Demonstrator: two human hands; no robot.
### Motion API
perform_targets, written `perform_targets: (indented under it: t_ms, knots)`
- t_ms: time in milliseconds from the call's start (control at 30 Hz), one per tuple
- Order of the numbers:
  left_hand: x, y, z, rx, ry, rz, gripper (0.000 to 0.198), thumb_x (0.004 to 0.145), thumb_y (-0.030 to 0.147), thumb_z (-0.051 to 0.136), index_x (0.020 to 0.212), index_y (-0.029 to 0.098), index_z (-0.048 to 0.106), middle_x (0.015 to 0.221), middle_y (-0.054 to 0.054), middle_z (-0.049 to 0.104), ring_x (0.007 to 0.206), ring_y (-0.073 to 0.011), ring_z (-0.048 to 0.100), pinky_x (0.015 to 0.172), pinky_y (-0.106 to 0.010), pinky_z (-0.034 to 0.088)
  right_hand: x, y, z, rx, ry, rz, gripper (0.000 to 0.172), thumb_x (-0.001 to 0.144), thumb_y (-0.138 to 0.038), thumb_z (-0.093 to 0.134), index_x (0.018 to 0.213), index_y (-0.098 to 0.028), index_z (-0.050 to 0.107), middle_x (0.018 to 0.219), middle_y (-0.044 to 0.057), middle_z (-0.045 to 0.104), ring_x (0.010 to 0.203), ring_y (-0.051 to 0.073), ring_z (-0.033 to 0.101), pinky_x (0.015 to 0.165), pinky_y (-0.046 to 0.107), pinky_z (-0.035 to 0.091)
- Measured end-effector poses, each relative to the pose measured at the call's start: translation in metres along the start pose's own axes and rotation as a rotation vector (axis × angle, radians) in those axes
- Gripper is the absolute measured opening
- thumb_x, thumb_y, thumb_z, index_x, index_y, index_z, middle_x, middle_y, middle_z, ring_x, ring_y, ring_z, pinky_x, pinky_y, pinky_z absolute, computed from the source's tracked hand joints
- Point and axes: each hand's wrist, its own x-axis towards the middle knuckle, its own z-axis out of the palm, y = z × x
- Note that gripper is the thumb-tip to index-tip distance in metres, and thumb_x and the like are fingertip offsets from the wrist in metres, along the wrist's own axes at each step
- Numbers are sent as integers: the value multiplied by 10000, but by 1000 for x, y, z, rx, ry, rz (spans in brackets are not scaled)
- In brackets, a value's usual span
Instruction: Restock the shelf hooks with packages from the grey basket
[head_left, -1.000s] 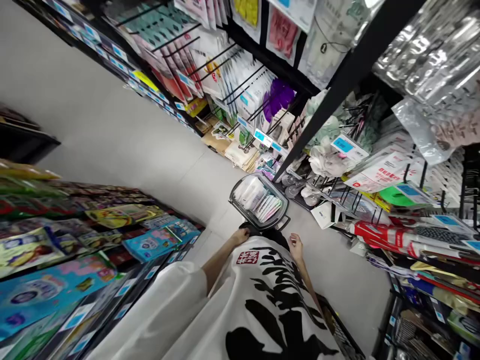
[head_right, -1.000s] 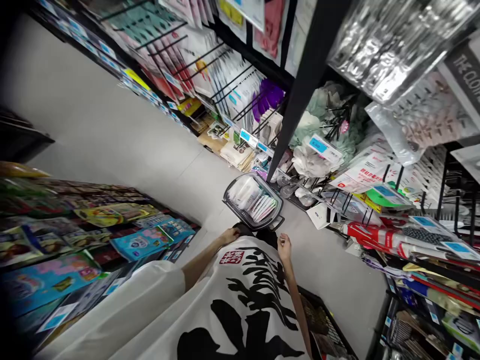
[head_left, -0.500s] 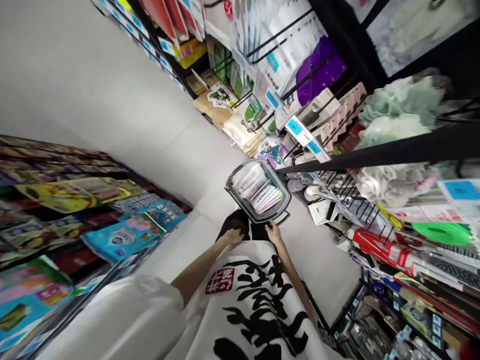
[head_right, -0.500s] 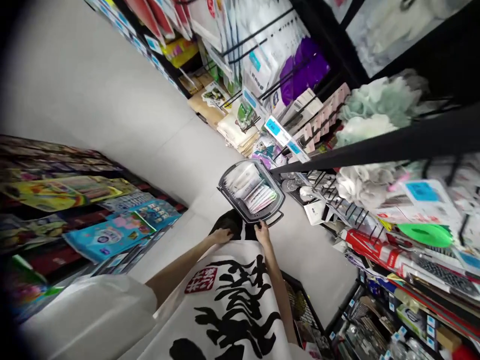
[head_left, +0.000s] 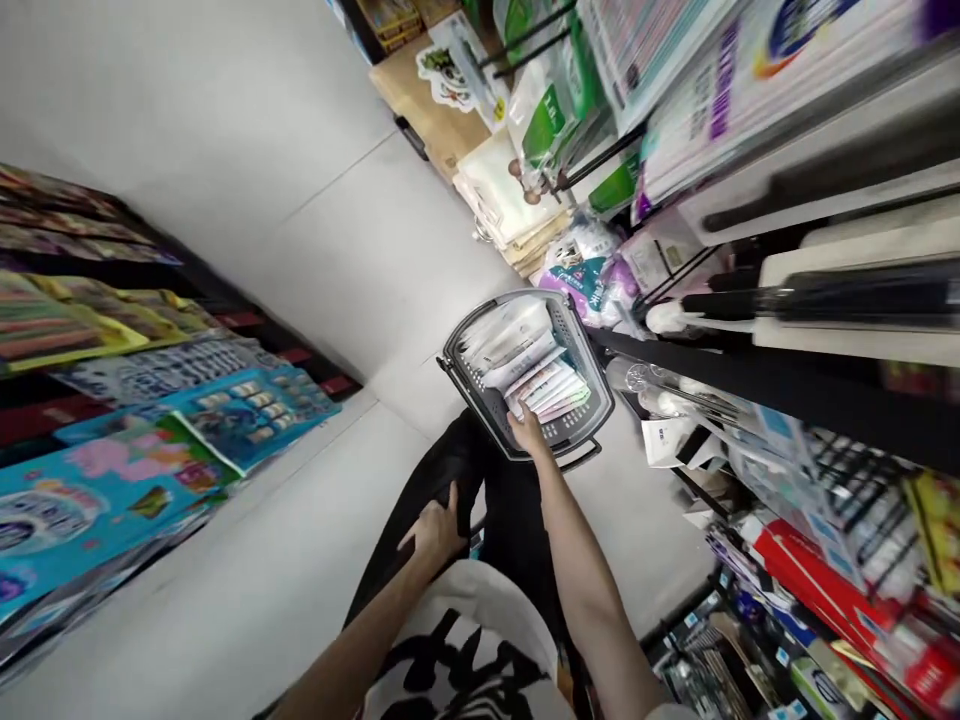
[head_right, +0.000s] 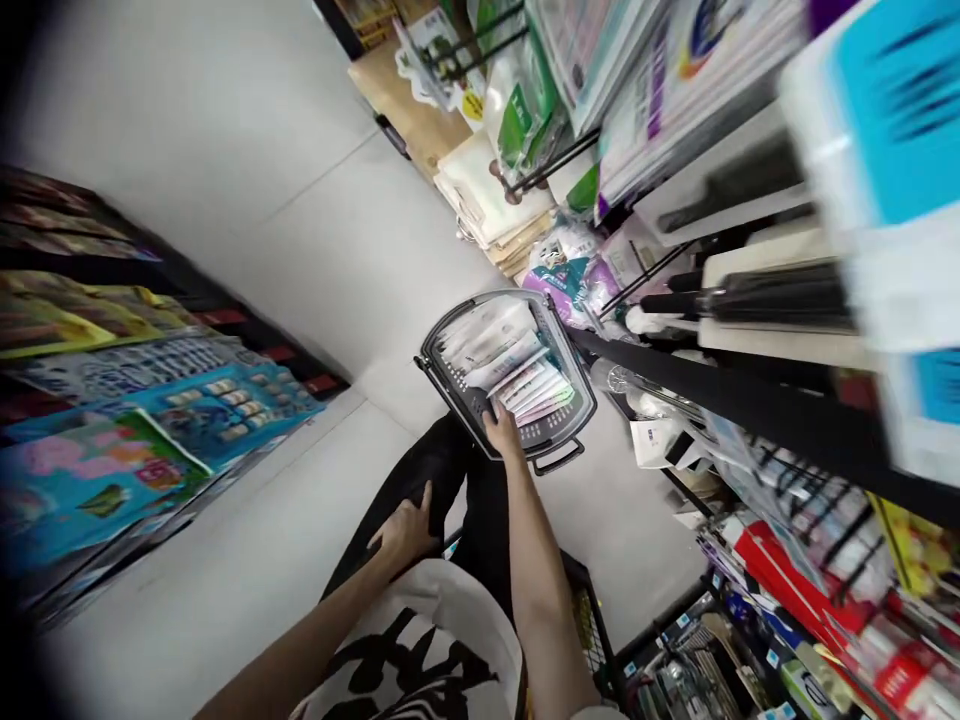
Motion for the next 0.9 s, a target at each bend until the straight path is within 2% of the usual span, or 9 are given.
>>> perform_targets:
  t_ms: [100, 233, 333, 433, 533, 667, 767, 900]
  knots:
    - [11, -5, -5, -5, 63, 39, 1124, 780, 532, 661, 1642, 162, 41, 1240, -288, 563, 886, -405, 694, 674, -512, 568, 58, 13, 30, -1, -5, -7, 572, 998, -380, 553, 1518, -163, 452, 1524, 138, 504, 1433, 264, 428, 1194, 372, 312]
    - [17, -15, -11, -83, 98, 97, 1075, 800, 563, 627, 1646, 189, 81, 1212, -226, 566, 799, -348, 706, 690, -433, 540, 119, 31, 70, 15, -4, 33, 562, 940, -288, 617, 1455, -94, 506, 1518, 181, 505, 1455, 284, 390, 1197, 392, 298]
    - [18, -12, -10, -74, 123, 93, 1018, 820, 523, 598, 1646, 196, 101, 1244, -228, 551, 781, -342, 708, 659, -410, 521, 142, 45, 81, 36, 48, 101, 525, 914, -210, 601, 1404, -32, 537, 1484, 229, 526, 1440, 299, 412, 1190, 401, 301]
    - [18, -5, -7, -66, 158, 107, 951, 852, 485, 547, 1645, 182, 118, 1208, -215, 558, 744, -319, 704, 620, -391, 511, 139, 60, 77, 68, 128, 164, 473, 915, -143, 530, 1366, -9, 578, 1412, 246, 589, 1376, 297, 498, 1169, 398, 332]
    - [14, -2, -2, -69, 164, 112, 915, 873, 476, 522, 1642, 162, 137, 1158, -198, 570, 748, -309, 703, 624, -387, 520, 106, 69, 64, 103, 218, 195, 415, 915, -140, 497, 1283, -54, 671, 1315, 218, 671, 1290, 302, 579, 1148, 422, 367]
    - [-1, 0, 2, -42, 137, 84, 891, 896, 461, 501, 1639, 142, 127, 1206, -231, 575, 856, -339, 711, 693, -415, 545, 29, 63, 34, 156, 306, 187, 344, 850, -176, 543, 1109, -141, 768, 1186, 152, 752, 1158, 296, 668, 1089, 428, 453]
    - [-20, -3, -1, -33, 90, 62, 824, 912, 394, 466, 1633, 137, 160, 1278, -249, 577, 955, -359, 707, 779, -460, 549, -47, 45, -3, 204, 323, 117, 295, 757, -198, 581, 960, -197, 794, 1060, 101, 793, 1058, 300, 714, 1010, 441, 526]
    - [-62, -19, -26, -108, 107, 219, 827, 818, 229, 501, 1610, 207, 260, 1405, -183, 578, 1244, -315, 612, 967, -429, 505, -151, -1, -63, 286, 298, -56, 222, 675, -270, 598, 796, -258, 783, 875, 65, 801, 892, 333, 758, 843, 479, 599]
